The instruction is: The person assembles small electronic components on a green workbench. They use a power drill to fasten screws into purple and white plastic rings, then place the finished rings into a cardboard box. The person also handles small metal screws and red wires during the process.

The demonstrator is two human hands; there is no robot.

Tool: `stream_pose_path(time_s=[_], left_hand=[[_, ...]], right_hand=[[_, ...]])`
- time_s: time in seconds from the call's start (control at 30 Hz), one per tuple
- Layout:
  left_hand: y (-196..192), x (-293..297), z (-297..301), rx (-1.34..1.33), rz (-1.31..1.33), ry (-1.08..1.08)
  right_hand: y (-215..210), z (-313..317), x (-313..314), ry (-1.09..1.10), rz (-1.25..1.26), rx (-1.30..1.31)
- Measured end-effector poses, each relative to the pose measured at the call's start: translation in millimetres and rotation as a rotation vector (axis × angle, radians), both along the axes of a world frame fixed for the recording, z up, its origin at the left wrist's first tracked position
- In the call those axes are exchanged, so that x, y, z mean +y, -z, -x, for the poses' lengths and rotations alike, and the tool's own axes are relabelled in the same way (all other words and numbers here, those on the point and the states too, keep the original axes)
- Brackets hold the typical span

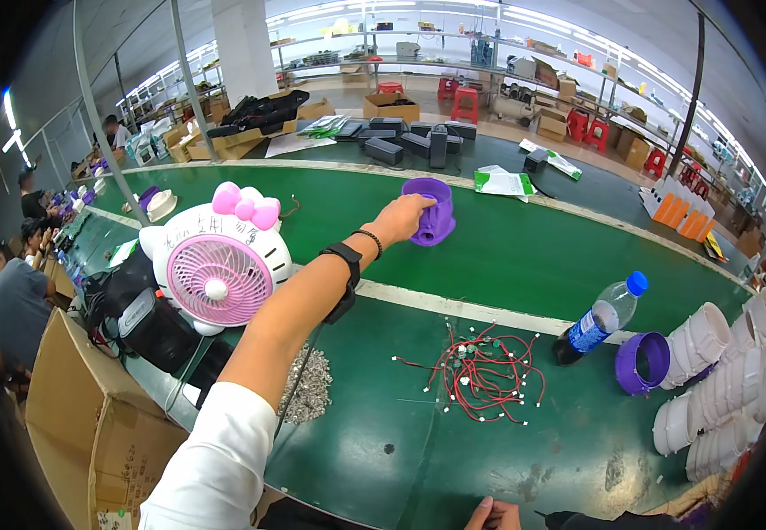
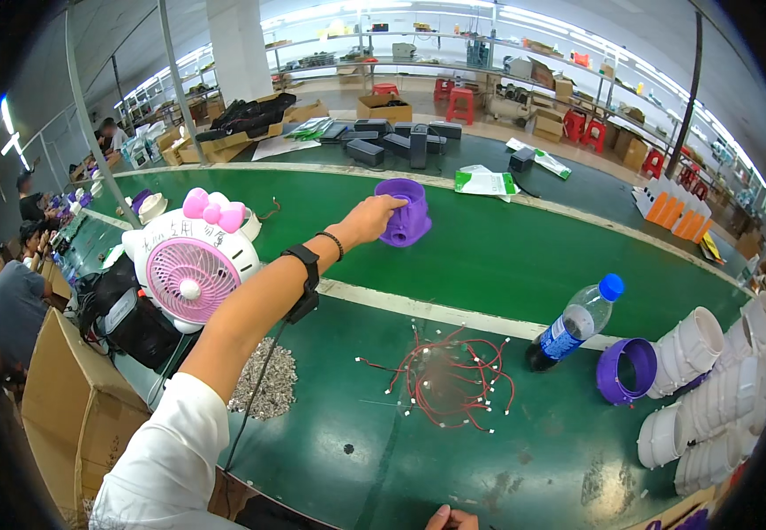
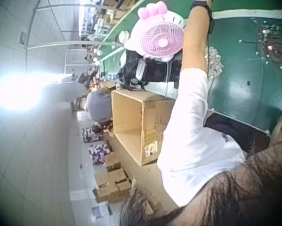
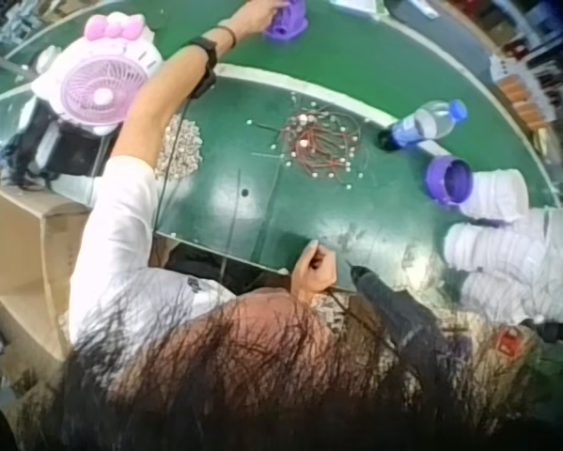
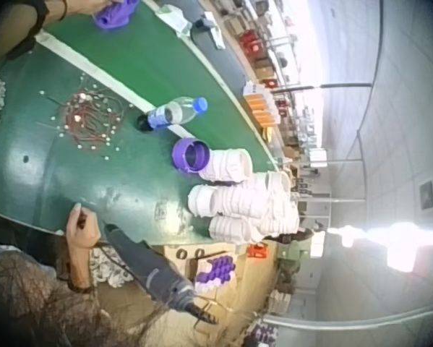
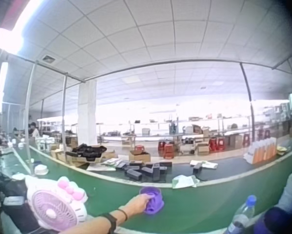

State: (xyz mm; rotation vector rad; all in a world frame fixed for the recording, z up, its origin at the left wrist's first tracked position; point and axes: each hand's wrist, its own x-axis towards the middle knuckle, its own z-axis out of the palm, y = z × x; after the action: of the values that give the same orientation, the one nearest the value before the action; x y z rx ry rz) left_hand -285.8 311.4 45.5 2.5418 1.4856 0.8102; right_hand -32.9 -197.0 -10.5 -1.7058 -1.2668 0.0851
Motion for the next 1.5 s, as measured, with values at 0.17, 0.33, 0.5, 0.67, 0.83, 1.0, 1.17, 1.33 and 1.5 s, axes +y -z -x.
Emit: stream_pose_path(time_s=[0.17, 0.33, 0.5, 0.67, 0.83, 1.0, 1.17, 1.33, 1.5], left_hand=[[6.9, 0.5, -0.7, 0.012, -0.087, 0.035], [-6.2, -16.3, -14.7, 0.137, -0.167, -0.056], [11.8, -10.1, -8.8, 0.249, -0.145, -0.002], [10.6, -9.3, -18.8, 0.315, -0.122, 0.014], [3.6, -16.8, -26.6, 0.345, -0.086, 0.012], [2.7, -13.7, -34.6, 0.344, -0.055, 0.019], [6.5, -12.3, -46.0, 0.336, -0.027, 0.045], [0.3, -30.0, -47.5, 0.243, -0.078, 0.027], [-10.8, -67.7, -52.0, -0.062, -0.173, 0.113]], right_hand=[[1.3, -0.2, -0.1, 0.002, 0.001, 0.007], [4.7, -1.2, 0.0, 0.019, -0.004, -0.007], [7.2, -0.8, -1.0, 0.022, 0.013, -0.01], [5.8, 0.3, -0.7, 0.035, 0.015, -0.023], [6.2, 1.3, -1.0, 0.036, 0.03, -0.001], [5.6, 0.6, 0.1, 0.034, 0.021, 0.003], [9.0, 1.1, -0.4, 0.055, 0.016, 0.023], [10.2, -0.9, -4.0, 0.047, 0.001, 0.0], [10.1, 1.4, -4.1, 0.046, 0.006, 0.035]])
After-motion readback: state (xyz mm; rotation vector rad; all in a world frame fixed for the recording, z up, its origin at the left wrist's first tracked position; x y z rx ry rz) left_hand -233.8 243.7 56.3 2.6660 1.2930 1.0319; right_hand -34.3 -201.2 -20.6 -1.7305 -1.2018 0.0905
